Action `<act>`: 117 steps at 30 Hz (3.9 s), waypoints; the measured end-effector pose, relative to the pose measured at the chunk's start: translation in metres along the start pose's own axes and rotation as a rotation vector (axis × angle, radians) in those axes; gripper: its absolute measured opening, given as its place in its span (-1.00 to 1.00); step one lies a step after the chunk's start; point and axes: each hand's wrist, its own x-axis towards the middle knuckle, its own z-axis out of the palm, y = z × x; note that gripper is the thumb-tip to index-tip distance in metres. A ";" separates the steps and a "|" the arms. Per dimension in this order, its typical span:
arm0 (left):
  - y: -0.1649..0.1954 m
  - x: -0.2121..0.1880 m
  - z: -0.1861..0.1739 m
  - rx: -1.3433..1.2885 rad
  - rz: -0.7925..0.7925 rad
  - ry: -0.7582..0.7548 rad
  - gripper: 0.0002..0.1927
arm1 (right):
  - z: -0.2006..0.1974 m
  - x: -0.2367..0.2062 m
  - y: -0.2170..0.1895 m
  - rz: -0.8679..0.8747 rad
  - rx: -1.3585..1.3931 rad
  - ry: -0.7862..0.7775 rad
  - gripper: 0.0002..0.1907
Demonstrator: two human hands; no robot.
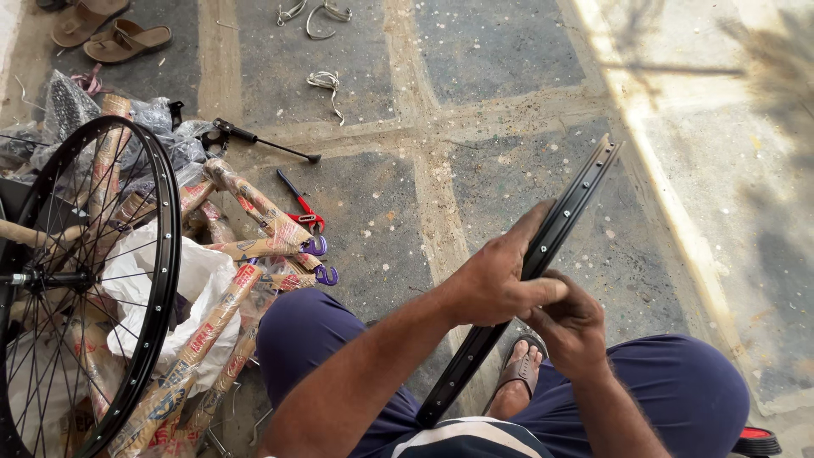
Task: The person holds a bicycle rim and inserts a spoke into a hole, then places a small component onto the rim and secures it by turning it with their fingers.
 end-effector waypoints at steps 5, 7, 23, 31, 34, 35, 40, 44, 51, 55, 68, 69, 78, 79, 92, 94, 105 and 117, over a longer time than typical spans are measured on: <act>-0.022 -0.031 0.012 0.011 0.329 0.125 0.02 | -0.009 0.003 -0.024 -0.221 -0.172 0.143 -0.82; -0.038 -0.055 0.023 -0.042 0.298 0.129 0.00 | -0.005 0.000 -0.029 -0.184 -0.255 0.165 -0.81; -0.068 -0.083 0.036 -0.041 0.345 0.219 0.12 | -0.010 0.010 0.004 0.027 0.473 -0.174 -0.82; -0.070 -0.078 0.042 0.038 0.310 0.153 0.20 | -0.043 0.028 -0.016 0.235 0.464 -0.416 -0.72; -0.072 -0.077 0.041 0.057 0.309 0.168 0.19 | -0.029 0.015 -0.002 0.073 0.394 -0.299 -0.72; -0.073 -0.078 0.042 0.049 0.312 0.172 0.19 | -0.016 0.007 0.006 0.019 0.339 -0.133 -0.68; -0.074 -0.081 0.043 0.047 0.322 0.188 0.19 | 0.039 -0.005 0.010 -0.080 -0.134 0.229 -0.65; -0.075 -0.080 0.040 0.009 0.329 0.209 0.18 | 0.012 0.034 -0.034 0.193 -0.016 -0.327 -0.55; -0.077 -0.081 0.039 -0.094 0.277 0.195 0.14 | 0.004 0.037 -0.034 0.220 0.206 -0.197 -0.67; -0.077 -0.079 0.039 -0.015 0.337 0.211 0.17 | 0.041 0.016 -0.017 -0.701 -0.943 0.284 -0.64; -0.065 -0.080 0.039 -0.030 0.166 0.118 0.21 | -0.026 0.043 -0.036 0.241 0.255 -0.490 -0.48; -0.065 -0.080 0.040 -0.056 0.169 0.115 0.22 | -0.017 0.041 -0.037 0.334 0.272 -0.555 -0.48; -0.073 -0.079 0.039 0.100 0.245 0.183 0.21 | 0.017 0.029 -0.038 -0.335 -0.708 -0.175 -0.71; -0.074 -0.080 0.040 0.090 0.244 0.187 0.21 | 0.012 0.030 -0.035 -0.293 -0.765 -0.238 -0.69; -0.078 -0.082 0.038 0.051 0.260 0.193 0.25 | -0.004 0.041 -0.032 0.267 0.084 -0.498 -0.62; -0.077 -0.084 0.039 0.012 0.236 0.190 0.24 | -0.010 0.038 -0.034 0.307 0.215 -0.480 -0.58; -0.068 -0.082 0.042 0.061 0.212 0.168 0.20 | 0.034 0.008 -0.036 -0.577 -0.770 0.149 -0.74; -0.065 -0.079 0.046 0.160 0.180 0.123 0.21 | -0.022 0.033 -0.042 0.220 0.221 -0.535 -0.52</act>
